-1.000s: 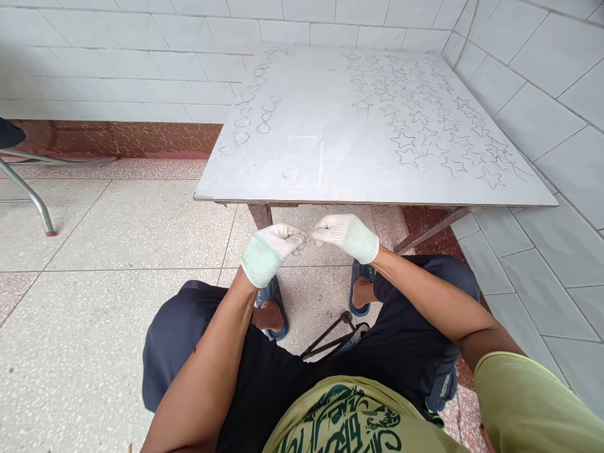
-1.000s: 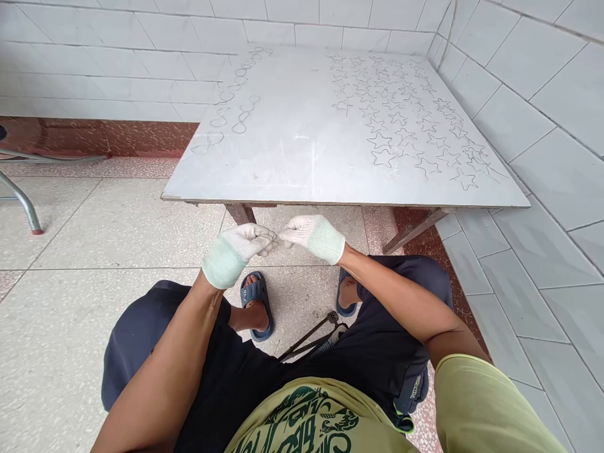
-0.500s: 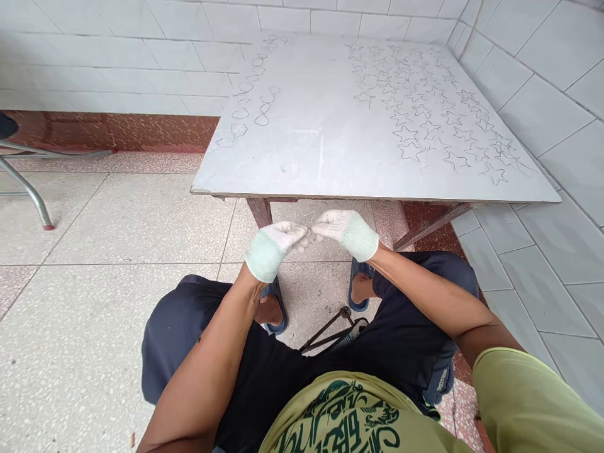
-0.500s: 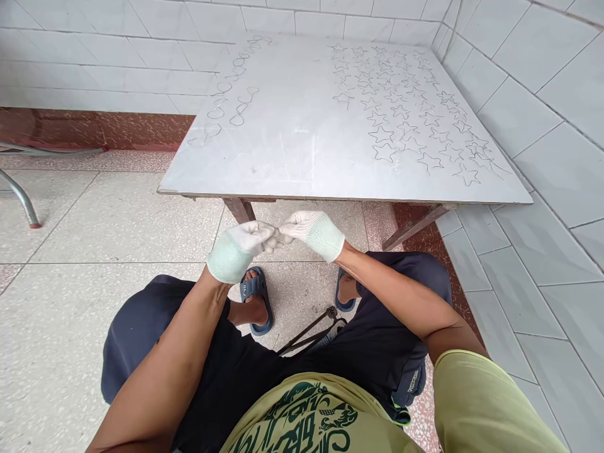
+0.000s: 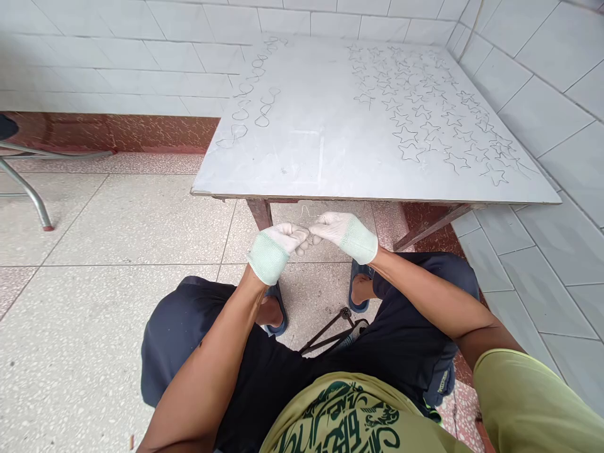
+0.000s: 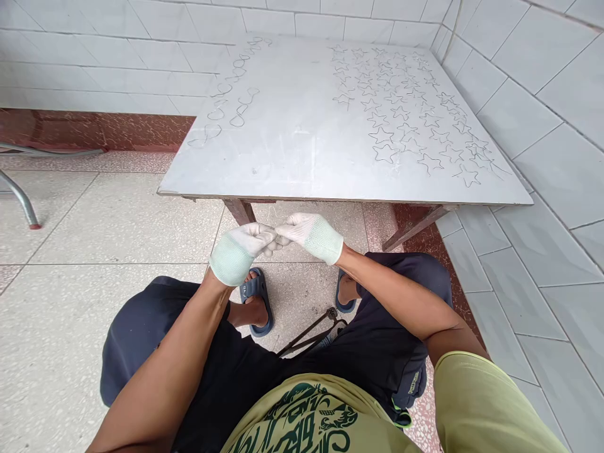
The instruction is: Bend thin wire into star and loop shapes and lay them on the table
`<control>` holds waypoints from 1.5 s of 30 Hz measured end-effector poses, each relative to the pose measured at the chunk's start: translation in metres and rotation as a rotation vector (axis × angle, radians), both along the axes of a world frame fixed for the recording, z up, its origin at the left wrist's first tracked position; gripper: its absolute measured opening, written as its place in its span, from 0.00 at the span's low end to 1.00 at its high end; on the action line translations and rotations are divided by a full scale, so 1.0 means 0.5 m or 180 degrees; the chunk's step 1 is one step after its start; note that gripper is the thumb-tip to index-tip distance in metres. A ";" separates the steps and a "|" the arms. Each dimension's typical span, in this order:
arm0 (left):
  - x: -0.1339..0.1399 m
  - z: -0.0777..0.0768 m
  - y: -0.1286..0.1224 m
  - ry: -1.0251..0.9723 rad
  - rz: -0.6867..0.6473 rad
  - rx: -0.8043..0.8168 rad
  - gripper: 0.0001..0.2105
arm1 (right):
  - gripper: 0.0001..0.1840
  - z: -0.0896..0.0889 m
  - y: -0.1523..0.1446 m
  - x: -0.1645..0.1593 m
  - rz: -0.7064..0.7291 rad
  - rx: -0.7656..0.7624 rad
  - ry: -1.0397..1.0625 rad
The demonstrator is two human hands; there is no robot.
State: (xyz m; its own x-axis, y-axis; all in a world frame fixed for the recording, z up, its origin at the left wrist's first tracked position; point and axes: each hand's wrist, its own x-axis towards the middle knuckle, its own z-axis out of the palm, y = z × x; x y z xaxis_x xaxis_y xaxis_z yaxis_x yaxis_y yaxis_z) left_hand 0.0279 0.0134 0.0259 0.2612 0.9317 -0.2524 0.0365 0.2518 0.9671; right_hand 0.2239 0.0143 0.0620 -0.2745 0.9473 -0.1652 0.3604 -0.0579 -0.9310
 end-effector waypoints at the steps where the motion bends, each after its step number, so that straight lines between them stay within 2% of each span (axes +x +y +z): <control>1: 0.000 0.003 -0.003 0.0098 0.0046 0.0060 0.14 | 0.12 -0.003 0.001 -0.001 -0.0018 0.0009 -0.0040; 4: 0.000 0.012 -0.011 0.0284 0.0062 0.0154 0.14 | 0.09 -0.018 0.007 -0.002 -0.0056 0.0093 0.0013; 8: -0.002 0.030 -0.018 0.0538 -0.0053 0.0271 0.14 | 0.04 -0.032 0.016 0.001 0.0053 0.0086 0.0413; 10: -0.001 0.040 -0.022 0.0707 -0.0035 0.0282 0.13 | 0.05 -0.031 0.017 0.000 0.0156 -0.0043 0.0510; 13: 0.002 0.050 -0.028 0.0886 -0.0046 0.0309 0.12 | 0.06 -0.024 0.017 -0.003 0.0308 -0.0138 0.0297; 19: 0.006 0.042 -0.039 0.1141 -0.0111 0.0630 0.10 | 0.06 -0.013 0.016 0.011 0.0613 0.0169 0.0180; 24: 0.008 0.037 -0.046 0.1143 -0.0163 0.0819 0.12 | 0.06 -0.010 0.024 0.030 0.0940 0.0092 0.0148; 32: 0.003 0.043 -0.029 0.1059 0.0081 0.0498 0.10 | 0.07 0.005 0.040 0.023 0.0674 -0.0184 0.0191; 39: -0.001 0.037 -0.017 0.0740 0.0464 0.0414 0.09 | 0.07 0.021 0.034 0.037 0.0517 0.0546 -0.0866; 45: -0.002 0.033 -0.016 0.0634 0.0520 0.0388 0.09 | 0.16 0.021 0.028 0.041 0.0628 0.0485 -0.0433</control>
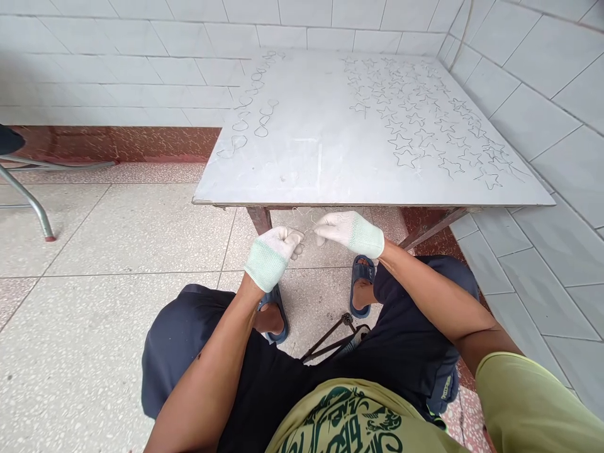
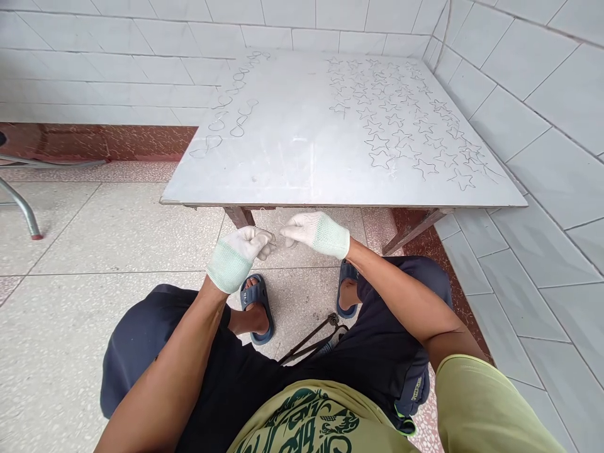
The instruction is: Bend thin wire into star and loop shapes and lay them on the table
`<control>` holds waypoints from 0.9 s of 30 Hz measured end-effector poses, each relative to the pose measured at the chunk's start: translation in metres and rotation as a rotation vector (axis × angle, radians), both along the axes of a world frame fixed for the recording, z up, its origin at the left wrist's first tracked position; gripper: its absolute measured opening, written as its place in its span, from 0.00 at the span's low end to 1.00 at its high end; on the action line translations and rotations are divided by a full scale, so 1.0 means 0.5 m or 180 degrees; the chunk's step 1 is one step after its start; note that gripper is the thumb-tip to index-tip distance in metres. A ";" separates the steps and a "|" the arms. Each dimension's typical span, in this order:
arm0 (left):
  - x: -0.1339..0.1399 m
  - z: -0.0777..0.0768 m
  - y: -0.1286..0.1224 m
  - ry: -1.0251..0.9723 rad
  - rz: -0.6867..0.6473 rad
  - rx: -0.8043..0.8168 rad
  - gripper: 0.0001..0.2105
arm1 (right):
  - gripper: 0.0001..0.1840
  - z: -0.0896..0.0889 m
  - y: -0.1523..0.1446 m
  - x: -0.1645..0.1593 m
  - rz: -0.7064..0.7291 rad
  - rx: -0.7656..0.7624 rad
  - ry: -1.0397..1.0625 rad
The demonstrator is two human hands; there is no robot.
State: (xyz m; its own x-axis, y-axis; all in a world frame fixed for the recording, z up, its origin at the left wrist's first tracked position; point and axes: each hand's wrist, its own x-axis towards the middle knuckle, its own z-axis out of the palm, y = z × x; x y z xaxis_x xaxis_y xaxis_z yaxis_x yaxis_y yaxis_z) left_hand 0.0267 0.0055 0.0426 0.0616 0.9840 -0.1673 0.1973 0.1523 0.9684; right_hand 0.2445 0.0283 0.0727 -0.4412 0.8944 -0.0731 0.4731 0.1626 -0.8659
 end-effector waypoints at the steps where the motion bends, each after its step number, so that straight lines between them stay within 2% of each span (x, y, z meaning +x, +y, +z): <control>1: 0.000 -0.001 0.001 -0.0017 0.0018 -0.0008 0.09 | 0.19 0.000 0.000 0.001 -0.0011 -0.0006 0.0070; 5: 0.000 0.000 0.001 0.0008 0.0031 0.0006 0.09 | 0.25 -0.003 0.002 0.002 -0.0201 0.0061 0.0068; 11: 0.000 0.007 -0.007 0.0175 -0.0006 0.0118 0.12 | 0.10 -0.017 -0.005 -0.019 -0.0375 0.0179 -0.0434; 18: 0.023 -0.027 0.000 -0.0686 -0.0012 -0.0033 0.18 | 0.12 -0.046 -0.028 -0.035 -0.0582 0.0441 -0.0252; 22: 0.044 -0.047 0.009 -0.1220 -0.0011 -0.0300 0.21 | 0.17 -0.065 -0.030 -0.047 -0.0684 0.0869 -0.0658; 27: 0.054 -0.048 0.005 -0.1466 0.0076 -0.0300 0.20 | 0.20 -0.084 -0.033 -0.060 -0.0845 0.1272 -0.1103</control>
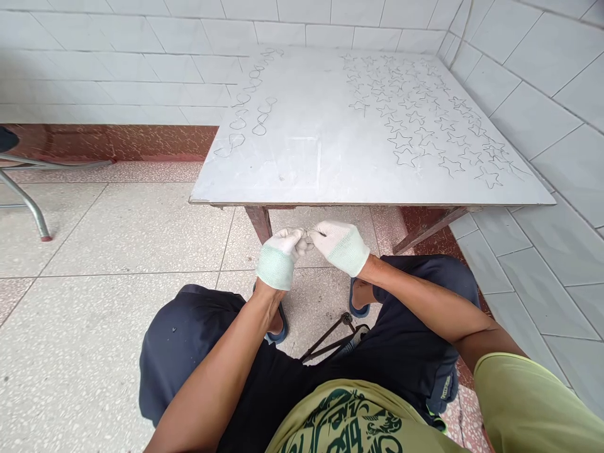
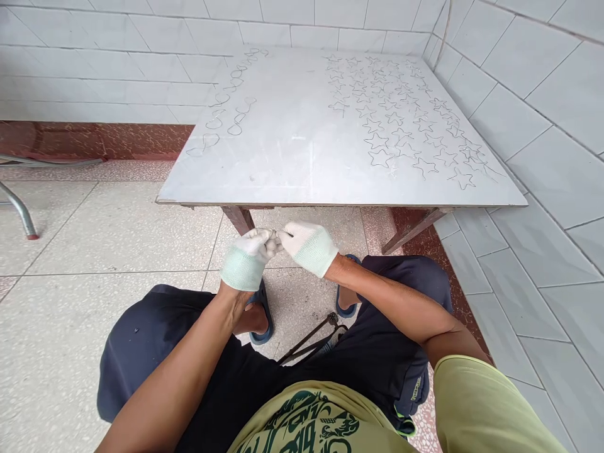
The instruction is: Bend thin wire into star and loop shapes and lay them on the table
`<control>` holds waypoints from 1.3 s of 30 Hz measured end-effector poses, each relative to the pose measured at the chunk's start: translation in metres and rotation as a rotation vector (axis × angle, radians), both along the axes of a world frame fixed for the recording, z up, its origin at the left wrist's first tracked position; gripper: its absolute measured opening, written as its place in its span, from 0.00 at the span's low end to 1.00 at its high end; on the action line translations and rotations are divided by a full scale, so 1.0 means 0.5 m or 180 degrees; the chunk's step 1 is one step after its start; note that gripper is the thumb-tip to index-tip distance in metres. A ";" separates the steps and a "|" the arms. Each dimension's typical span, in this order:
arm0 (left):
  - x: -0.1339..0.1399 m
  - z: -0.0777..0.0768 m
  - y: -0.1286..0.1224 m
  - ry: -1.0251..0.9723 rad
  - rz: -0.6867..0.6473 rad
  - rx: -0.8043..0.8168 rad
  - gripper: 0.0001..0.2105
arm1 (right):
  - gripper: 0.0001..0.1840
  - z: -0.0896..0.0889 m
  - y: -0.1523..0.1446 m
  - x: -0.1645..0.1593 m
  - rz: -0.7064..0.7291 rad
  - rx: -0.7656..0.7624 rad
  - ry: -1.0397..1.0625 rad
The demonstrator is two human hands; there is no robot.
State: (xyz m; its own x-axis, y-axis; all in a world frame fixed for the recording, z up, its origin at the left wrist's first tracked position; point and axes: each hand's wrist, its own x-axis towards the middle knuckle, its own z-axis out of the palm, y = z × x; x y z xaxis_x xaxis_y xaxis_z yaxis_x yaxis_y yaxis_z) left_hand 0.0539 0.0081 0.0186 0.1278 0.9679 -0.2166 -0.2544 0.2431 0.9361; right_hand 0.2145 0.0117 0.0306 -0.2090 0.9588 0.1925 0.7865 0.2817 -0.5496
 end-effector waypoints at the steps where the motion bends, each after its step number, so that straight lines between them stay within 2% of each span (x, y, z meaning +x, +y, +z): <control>1: 0.001 0.002 -0.002 -0.0050 -0.0012 0.0013 0.19 | 0.21 -0.002 -0.001 0.000 -0.0016 0.0037 -0.0017; 4: 0.003 0.009 -0.008 -0.0286 -0.0039 0.0088 0.19 | 0.25 -0.003 -0.002 0.001 -0.0049 0.0074 -0.0067; 7: 0.005 0.012 -0.012 -0.0410 0.0164 0.0197 0.19 | 0.25 0.006 -0.004 0.001 0.0007 0.0098 -0.0182; 11: -0.003 0.013 -0.013 0.0217 0.0498 0.0208 0.18 | 0.11 0.025 -0.013 -0.007 0.0106 0.0081 0.0053; 14: -0.011 0.016 -0.011 0.0458 0.0663 0.0294 0.17 | 0.21 0.038 -0.018 -0.014 -0.0096 -0.0168 0.0680; 19: -0.013 0.026 0.002 0.0150 -0.0033 0.0347 0.20 | 0.18 0.036 -0.001 -0.012 -0.0230 -0.1016 0.1828; 22: -0.013 0.026 0.007 0.0094 -0.0314 0.0354 0.22 | 0.12 0.024 0.011 -0.007 -0.0189 -0.1287 0.2245; 25: -0.013 0.019 0.003 0.0260 -0.0235 0.0334 0.22 | 0.05 0.017 0.013 -0.004 -0.0268 -0.1197 0.2252; 31: -0.011 0.005 -0.013 0.0523 0.0168 0.0305 0.22 | 0.11 0.033 -0.009 -0.005 -0.0381 -0.0979 0.2065; 35: -0.013 0.009 -0.013 0.0360 0.0339 0.0214 0.21 | 0.11 0.047 -0.021 -0.016 -0.0509 -0.1041 0.1908; 39: -0.017 0.015 -0.011 -0.0035 0.0374 0.0085 0.22 | 0.05 0.047 -0.023 -0.032 -0.0616 -0.1238 0.2059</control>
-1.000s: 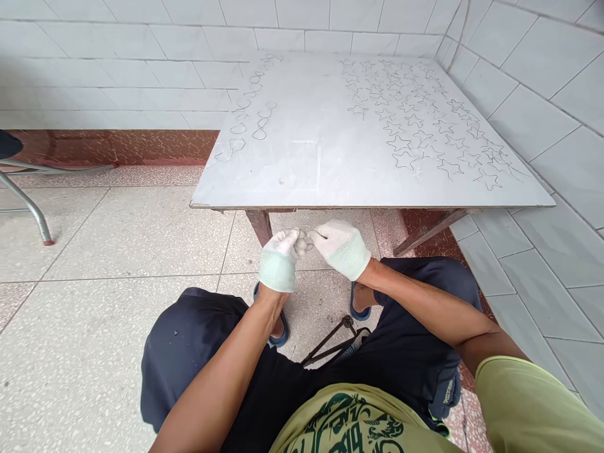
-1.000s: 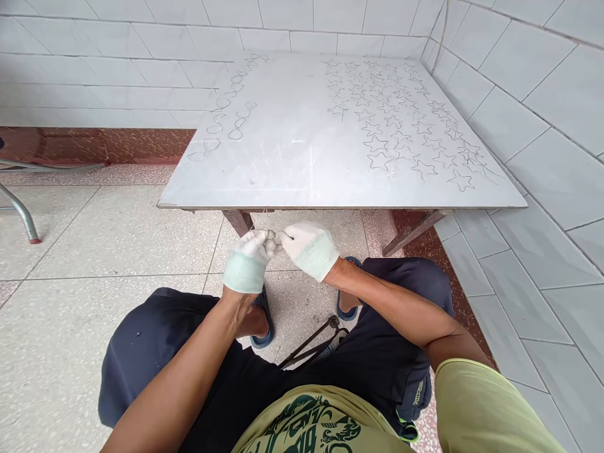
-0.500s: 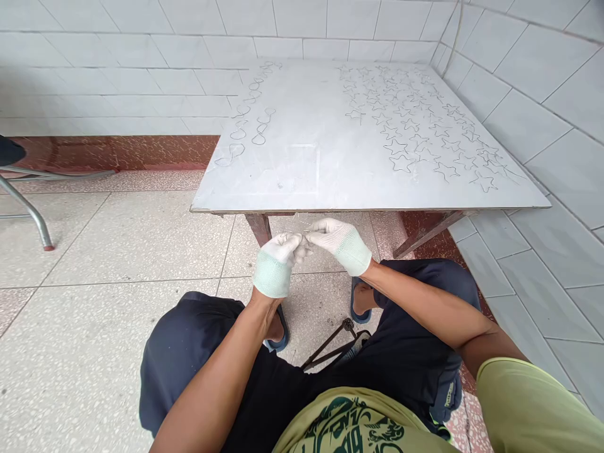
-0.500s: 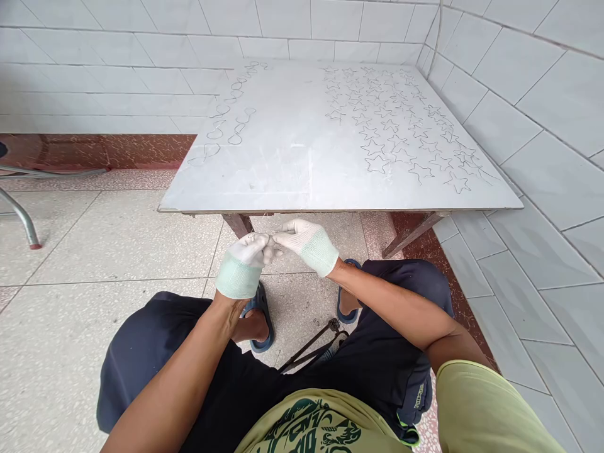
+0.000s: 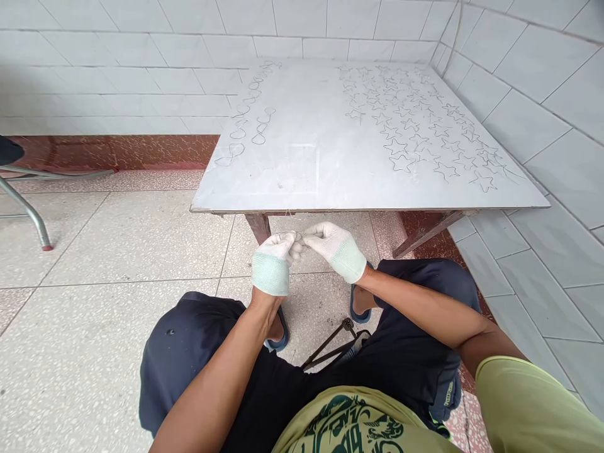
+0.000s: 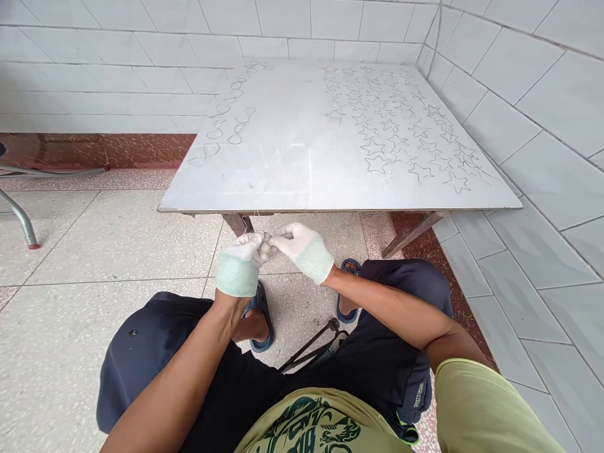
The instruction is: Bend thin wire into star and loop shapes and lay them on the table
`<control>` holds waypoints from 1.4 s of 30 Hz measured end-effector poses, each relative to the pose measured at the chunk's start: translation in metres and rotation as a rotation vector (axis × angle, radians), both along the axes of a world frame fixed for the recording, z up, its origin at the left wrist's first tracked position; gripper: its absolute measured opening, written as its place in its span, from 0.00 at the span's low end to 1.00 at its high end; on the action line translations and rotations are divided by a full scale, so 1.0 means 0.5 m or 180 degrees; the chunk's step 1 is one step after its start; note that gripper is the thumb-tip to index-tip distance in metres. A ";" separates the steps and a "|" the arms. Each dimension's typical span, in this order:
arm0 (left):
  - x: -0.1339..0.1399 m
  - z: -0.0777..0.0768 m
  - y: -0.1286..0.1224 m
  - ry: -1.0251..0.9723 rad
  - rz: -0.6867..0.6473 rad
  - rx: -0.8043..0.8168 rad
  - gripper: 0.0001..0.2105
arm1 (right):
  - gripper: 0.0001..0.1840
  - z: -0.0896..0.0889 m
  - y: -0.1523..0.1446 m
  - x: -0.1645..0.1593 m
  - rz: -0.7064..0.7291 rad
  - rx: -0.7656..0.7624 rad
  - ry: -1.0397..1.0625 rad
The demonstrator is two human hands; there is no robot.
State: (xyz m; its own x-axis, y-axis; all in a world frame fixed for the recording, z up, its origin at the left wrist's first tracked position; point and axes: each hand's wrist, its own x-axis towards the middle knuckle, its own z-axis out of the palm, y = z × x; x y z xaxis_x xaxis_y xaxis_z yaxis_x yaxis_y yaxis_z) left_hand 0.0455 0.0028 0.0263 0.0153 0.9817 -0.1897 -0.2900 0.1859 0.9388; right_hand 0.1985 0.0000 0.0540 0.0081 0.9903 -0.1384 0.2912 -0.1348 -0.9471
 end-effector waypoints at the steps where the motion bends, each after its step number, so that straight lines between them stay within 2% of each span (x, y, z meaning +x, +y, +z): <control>1: 0.000 0.002 -0.001 -0.0098 0.0031 -0.0015 0.22 | 0.09 -0.002 -0.001 -0.003 -0.0008 0.0036 -0.0005; 3: 0.001 0.005 -0.003 -0.0242 0.0072 -0.0016 0.22 | 0.13 -0.008 -0.004 -0.006 0.0004 0.0178 -0.0072; 6: 0.006 0.005 -0.005 -0.0326 -0.0014 -0.0009 0.22 | 0.03 -0.021 -0.005 -0.003 0.0098 0.0469 -0.0245; 10: 0.011 -0.002 -0.005 -0.0461 -0.0108 -0.0137 0.24 | 0.13 -0.032 0.002 0.009 0.0276 0.0878 -0.0868; 13: 0.011 -0.003 -0.009 -0.0595 -0.0258 -0.0267 0.25 | 0.15 -0.034 0.007 0.018 0.0340 0.1069 -0.1343; 19: 0.017 0.007 -0.019 -0.0684 -0.0496 -0.0241 0.25 | 0.16 -0.036 0.007 0.024 0.0359 0.1265 -0.1771; 27: 0.035 0.001 -0.028 -0.0430 -0.0462 -0.0166 0.27 | 0.21 -0.040 0.014 0.031 0.0709 0.1523 -0.2513; 29: 0.033 0.002 -0.028 -0.0184 -0.0513 -0.0167 0.28 | 0.21 -0.039 0.023 0.040 0.0919 0.1692 -0.2679; 35: 0.014 0.017 -0.005 0.1401 -0.0553 -0.0486 0.19 | 0.22 -0.020 0.053 0.067 0.1502 0.2141 -0.3163; 39: -0.009 0.034 -0.005 0.1974 -0.0811 -0.0434 0.14 | 0.18 -0.004 0.048 0.073 0.1819 0.2201 -0.3479; 42: -0.026 0.041 -0.010 0.2275 -0.1105 -0.0436 0.15 | 0.15 -0.004 0.034 0.072 0.2148 0.2277 -0.3658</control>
State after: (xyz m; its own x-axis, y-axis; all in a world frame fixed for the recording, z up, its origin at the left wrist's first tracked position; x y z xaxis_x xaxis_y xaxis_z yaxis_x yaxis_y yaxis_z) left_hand 0.0326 -0.0020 0.0466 0.1447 0.9106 -0.3872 0.4677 0.2819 0.8378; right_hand 0.2344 0.0173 0.0521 -0.6967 0.7064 0.1252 0.7140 0.6997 0.0254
